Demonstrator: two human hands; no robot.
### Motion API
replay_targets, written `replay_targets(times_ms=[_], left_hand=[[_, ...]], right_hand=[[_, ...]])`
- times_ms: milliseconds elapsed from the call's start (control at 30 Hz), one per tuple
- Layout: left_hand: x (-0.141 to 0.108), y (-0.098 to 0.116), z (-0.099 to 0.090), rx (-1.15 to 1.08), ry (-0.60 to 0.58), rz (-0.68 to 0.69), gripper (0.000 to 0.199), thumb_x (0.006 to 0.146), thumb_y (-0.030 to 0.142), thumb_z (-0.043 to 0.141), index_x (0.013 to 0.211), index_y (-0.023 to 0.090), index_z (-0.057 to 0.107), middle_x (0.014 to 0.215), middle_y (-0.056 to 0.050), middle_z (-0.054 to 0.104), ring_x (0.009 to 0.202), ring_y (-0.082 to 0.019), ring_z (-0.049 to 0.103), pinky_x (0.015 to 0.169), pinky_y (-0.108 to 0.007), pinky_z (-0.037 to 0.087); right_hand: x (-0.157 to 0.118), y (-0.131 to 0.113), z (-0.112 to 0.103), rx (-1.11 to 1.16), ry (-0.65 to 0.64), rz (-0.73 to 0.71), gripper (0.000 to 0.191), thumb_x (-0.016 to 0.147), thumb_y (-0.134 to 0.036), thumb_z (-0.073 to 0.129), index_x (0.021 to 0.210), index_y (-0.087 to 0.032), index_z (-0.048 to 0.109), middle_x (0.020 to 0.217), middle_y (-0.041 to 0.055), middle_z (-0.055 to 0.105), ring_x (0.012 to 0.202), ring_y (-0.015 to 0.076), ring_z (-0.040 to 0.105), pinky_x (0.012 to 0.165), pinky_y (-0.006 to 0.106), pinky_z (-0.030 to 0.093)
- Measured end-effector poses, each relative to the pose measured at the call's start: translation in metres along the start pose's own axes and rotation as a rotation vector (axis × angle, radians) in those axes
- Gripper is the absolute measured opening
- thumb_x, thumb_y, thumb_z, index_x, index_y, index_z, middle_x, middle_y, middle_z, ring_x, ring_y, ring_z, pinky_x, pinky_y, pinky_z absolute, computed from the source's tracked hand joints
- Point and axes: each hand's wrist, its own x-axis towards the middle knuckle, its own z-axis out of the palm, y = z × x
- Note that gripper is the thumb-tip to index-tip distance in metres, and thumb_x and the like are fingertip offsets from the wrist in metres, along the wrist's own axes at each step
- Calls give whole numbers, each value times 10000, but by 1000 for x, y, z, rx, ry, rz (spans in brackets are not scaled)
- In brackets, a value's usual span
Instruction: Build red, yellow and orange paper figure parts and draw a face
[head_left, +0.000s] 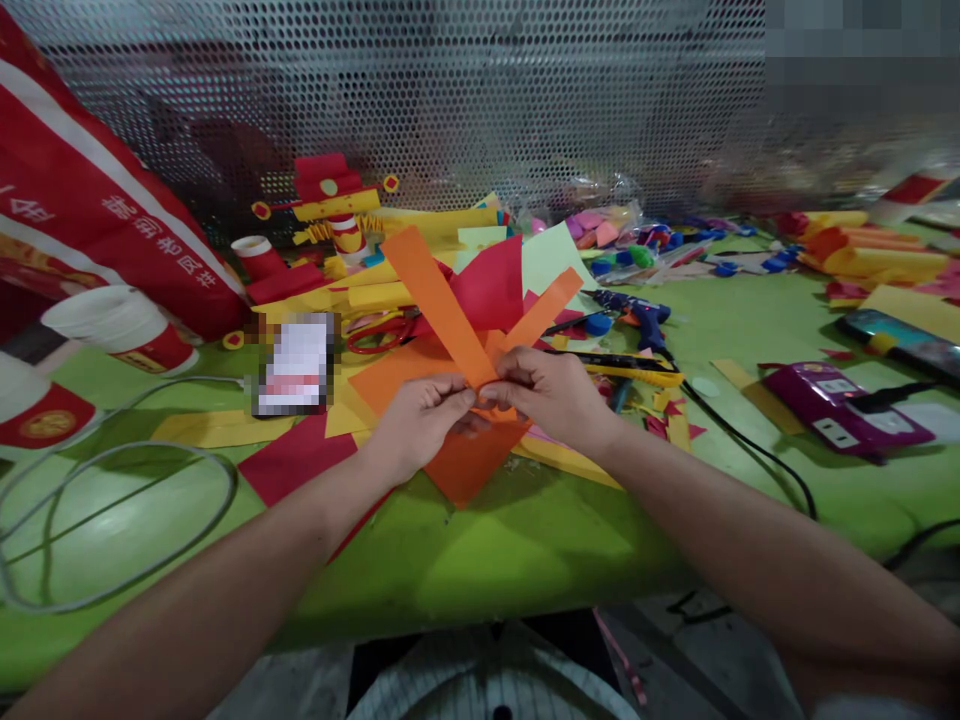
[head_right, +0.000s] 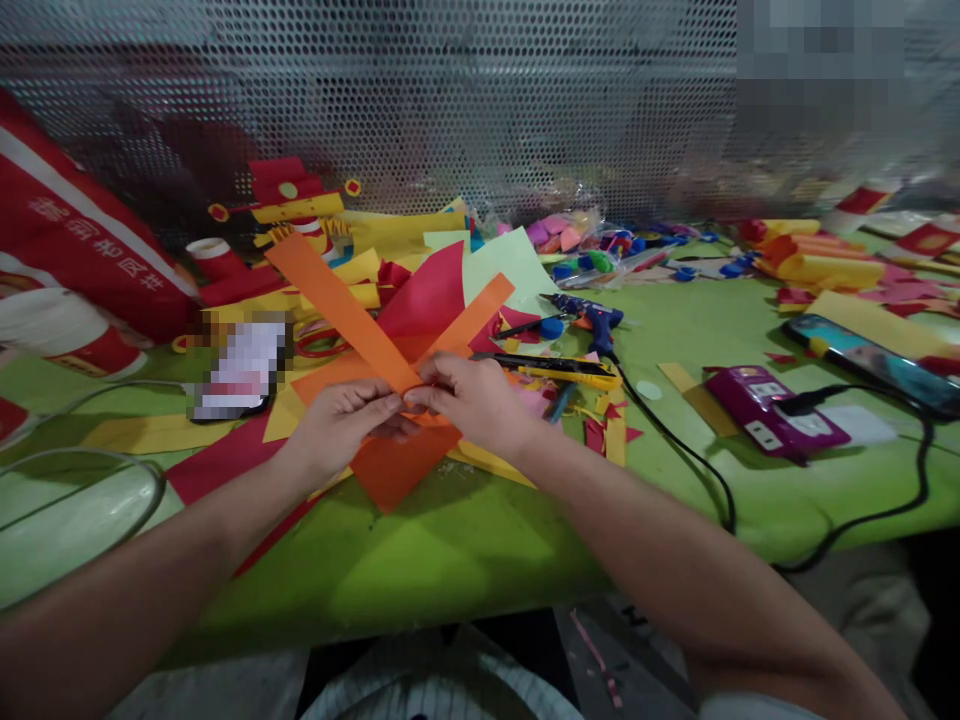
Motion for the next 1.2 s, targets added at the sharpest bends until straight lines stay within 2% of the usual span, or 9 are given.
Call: replay_targets(times_ms=[167,367,467,567,700,767,867,1133,1200], left_hand=[[-2,2,1,33,18,-7,101,692,240,602,676,161,664,668,-20,688,607,-143,647,592,-248,516],[-1,-1,1,17,71,12,216,683,367,676,686,154,640,723,-46,706,640,-162,660,582,-258,522],[0,-2,2,-56,92,8,257,684,385,680,616,151,598,650,-37,694,594,-157,654,590,-272,531],[0,-1,2,-123,116,30,249,691,378,678,647,143,607,622,-29,684,585,-159,653,639,-307,540],[0,0,2,-155,162,69,214,704,350,668,672,141,634,616,-17,676,571,-148,641,656,-312,530],[0,-2,2,-141,172,83,202,713,333,660,654,141,642,598,-13,666,562,-134,626,645,-292,518],[1,-6,2,-117,176,86,200,719,314,653,624,139,646,566,-10,646,555,-119,606,604,-255,493],[3,-11,1,-243,160,8,164,635,286,716,606,144,638,504,13,618,459,-103,555,486,-230,451],[5,-10,1,-273,148,-14,172,614,289,729,593,142,643,480,11,608,444,-102,544,465,-227,440]], right_hand=[[1,-5,-1,-138,4,-7,187,702,-254,671,615,-190,518,520,-45,583,437,74,469,445,203,319],[-1,-7,1,-105,9,1,189,675,-189,685,647,-190,499,519,-66,536,462,67,460,470,199,322],[-2,-5,2,-10,53,5,241,682,-284,688,647,-196,466,532,-64,513,459,64,426,457,204,315],[-2,-2,3,89,83,51,361,687,-458,662,602,-195,431,497,-62,457,439,61,391,428,207,296],[-2,0,6,253,-52,196,459,650,-614,618,613,-177,483,460,-49,456,405,73,421,389,207,301],[-2,1,10,365,-124,248,477,633,-631,621,627,-169,503,460,-46,469,384,74,426,371,206,313],[-3,2,15,467,-172,237,478,647,-626,613,596,-162,507,464,-44,464,371,65,416,361,203,316],[-3,2,17,512,-232,145,468,712,-594,570,556,-156,517,439,-54,416,373,39,328,356,196,243],[-4,1,17,497,-241,159,477,713,-608,557,558,-160,504,436,-58,411,369,38,335,356,196,245]])
